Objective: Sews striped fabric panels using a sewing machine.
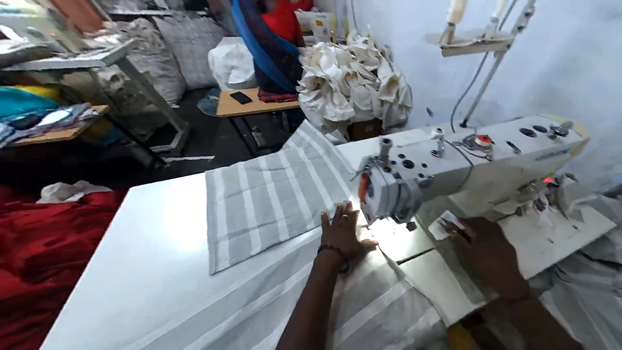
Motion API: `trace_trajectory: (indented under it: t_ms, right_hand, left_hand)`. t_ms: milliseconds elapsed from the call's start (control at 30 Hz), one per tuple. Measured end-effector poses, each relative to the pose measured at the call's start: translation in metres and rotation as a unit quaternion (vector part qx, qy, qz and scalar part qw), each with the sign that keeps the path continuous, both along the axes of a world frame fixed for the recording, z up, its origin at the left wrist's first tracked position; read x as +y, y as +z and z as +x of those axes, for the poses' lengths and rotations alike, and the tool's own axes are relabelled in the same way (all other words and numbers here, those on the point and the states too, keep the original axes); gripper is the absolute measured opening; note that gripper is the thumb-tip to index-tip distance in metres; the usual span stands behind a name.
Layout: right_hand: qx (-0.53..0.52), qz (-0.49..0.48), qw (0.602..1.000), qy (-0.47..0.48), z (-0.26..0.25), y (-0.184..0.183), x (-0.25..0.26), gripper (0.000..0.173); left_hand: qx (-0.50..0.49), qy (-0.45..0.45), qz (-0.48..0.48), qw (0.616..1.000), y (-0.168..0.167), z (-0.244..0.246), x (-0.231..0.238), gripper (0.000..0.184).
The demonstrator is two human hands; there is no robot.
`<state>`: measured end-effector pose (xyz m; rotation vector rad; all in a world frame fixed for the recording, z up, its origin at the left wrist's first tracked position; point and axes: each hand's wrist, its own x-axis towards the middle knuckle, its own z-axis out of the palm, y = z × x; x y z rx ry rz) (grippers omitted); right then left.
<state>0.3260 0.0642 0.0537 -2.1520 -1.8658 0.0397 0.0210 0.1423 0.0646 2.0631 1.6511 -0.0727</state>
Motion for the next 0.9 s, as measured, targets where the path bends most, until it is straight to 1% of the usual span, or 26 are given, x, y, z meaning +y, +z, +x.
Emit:
trace_trajectory:
  t_ms: [33,67,100,167,233,267,333,367,400,433,467,500,533,567,600,633,667,700,733,767,800,833,867,900]
  right_hand:
    - [-0.008,-0.043,0.999,-0.004,0.022,-0.003,0.004,0.045]
    - [-0.005,-0.066,0.998,-0.003,0.040,-0.008,0.008,0.044]
    - [0.003,-0.064,0.998,-0.001,0.052,-0.011,0.011,0.039]
    - [0.029,-0.028,0.999,0.000,0.062,-0.006,0.011,0.032]
    - [0.030,0.049,0.998,0.038,0.049,0.003,0.016,0.032]
    - [0.012,0.078,0.994,0.074,0.034,0.005,0.023,0.034]
    - [-0.051,0.093,0.982,0.158,-0.007,0.004,0.040,0.035]
    - [-0.088,0.074,0.976,0.184,-0.032,0.004,0.049,0.034]
    - [-0.096,-0.009,0.979,0.182,-0.058,0.013,0.055,0.035]
    - [-0.061,-0.146,0.974,0.159,-0.080,0.030,0.059,0.040]
    - [-0.021,-0.248,0.958,0.145,-0.100,0.049,0.060,0.041]
    - [0.016,-0.301,0.946,0.122,-0.116,0.061,0.061,0.040]
    - [0.045,-0.310,0.945,0.095,-0.124,0.062,0.063,0.039]
    - [0.074,-0.288,0.951,0.080,-0.122,0.052,0.066,0.039]
    - [0.091,-0.253,0.960,0.084,-0.114,0.036,0.071,0.037]
    - [0.086,-0.241,0.960,0.110,-0.099,0.023,0.077,0.038]
    - [0.093,-0.263,0.951,0.131,-0.087,0.024,0.081,0.037]
    - [0.109,-0.283,0.944,0.130,-0.079,0.030,0.082,0.035]
    - [0.124,-0.275,0.947,0.115,-0.074,0.033,0.081,0.031]
    - [0.128,-0.223,0.961,0.102,-0.068,0.034,0.077,0.026]
    - [0.099,-0.146,0.980,0.089,-0.061,0.032,0.074,0.023]
    - [0.038,-0.053,0.993,0.096,-0.050,0.026,0.071,0.024]
    - [-0.058,0.044,0.990,0.119,-0.031,0.016,0.067,0.026]
    - [-0.146,0.162,0.963,0.156,-0.004,-0.001,0.066,0.028]
  left_hand:
    - [-0.020,0.006,-0.013,1.000,0.010,-0.005,0.011,0.079]
    - [-0.039,0.012,-0.014,0.999,0.015,-0.010,0.024,0.066]
    - [-0.061,0.018,0.008,0.998,0.014,-0.014,0.036,0.056]
    - [-0.102,0.022,0.057,0.993,-0.008,-0.023,0.057,0.044]
    - [-0.144,0.028,0.117,0.982,-0.032,-0.028,0.067,0.035]
    - [-0.146,0.026,0.131,0.980,-0.035,-0.029,0.069,0.034]
    - [-0.144,0.015,0.118,0.982,-0.032,-0.031,0.070,0.034]
    - [-0.145,0.009,0.110,0.983,-0.030,-0.032,0.070,0.034]
    - [-0.147,0.006,0.106,0.983,-0.028,-0.034,0.070,0.034]
    - [-0.144,0.005,0.102,0.984,-0.026,-0.034,0.070,0.035]
    - [-0.143,0.005,0.101,0.984,-0.026,-0.034,0.069,0.035]
    - [-0.144,0.007,0.105,0.984,-0.026,-0.034,0.069,0.035]
    - [-0.145,0.008,0.114,0.983,-0.028,-0.033,0.068,0.034]
    - [-0.147,0.010,0.124,0.981,-0.030,-0.032,0.068,0.033]
    - [-0.146,0.011,0.134,0.980,-0.033,-0.032,0.069,0.031]
    - [-0.144,0.016,0.151,0.978,-0.036,-0.031,0.069,0.030]
    - [-0.132,0.034,0.161,0.977,-0.037,-0.030,0.068,0.029]
    - [-0.113,0.071,0.174,0.976,-0.036,-0.029,0.065,0.032]
    - [-0.087,0.129,0.194,0.969,-0.035,-0.030,0.060,0.042]
    - [-0.063,0.200,0.215,0.954,-0.032,-0.033,0.055,0.059]
    - [-0.029,0.267,0.219,0.938,-0.028,-0.039,0.052,0.080]
    - [0.000,0.320,0.194,0.927,-0.026,-0.046,0.053,0.097]
    - [0.025,0.349,0.146,0.925,-0.026,-0.054,0.059,0.108]
    - [0.040,0.348,0.110,0.930,-0.027,-0.059,0.067,0.112]
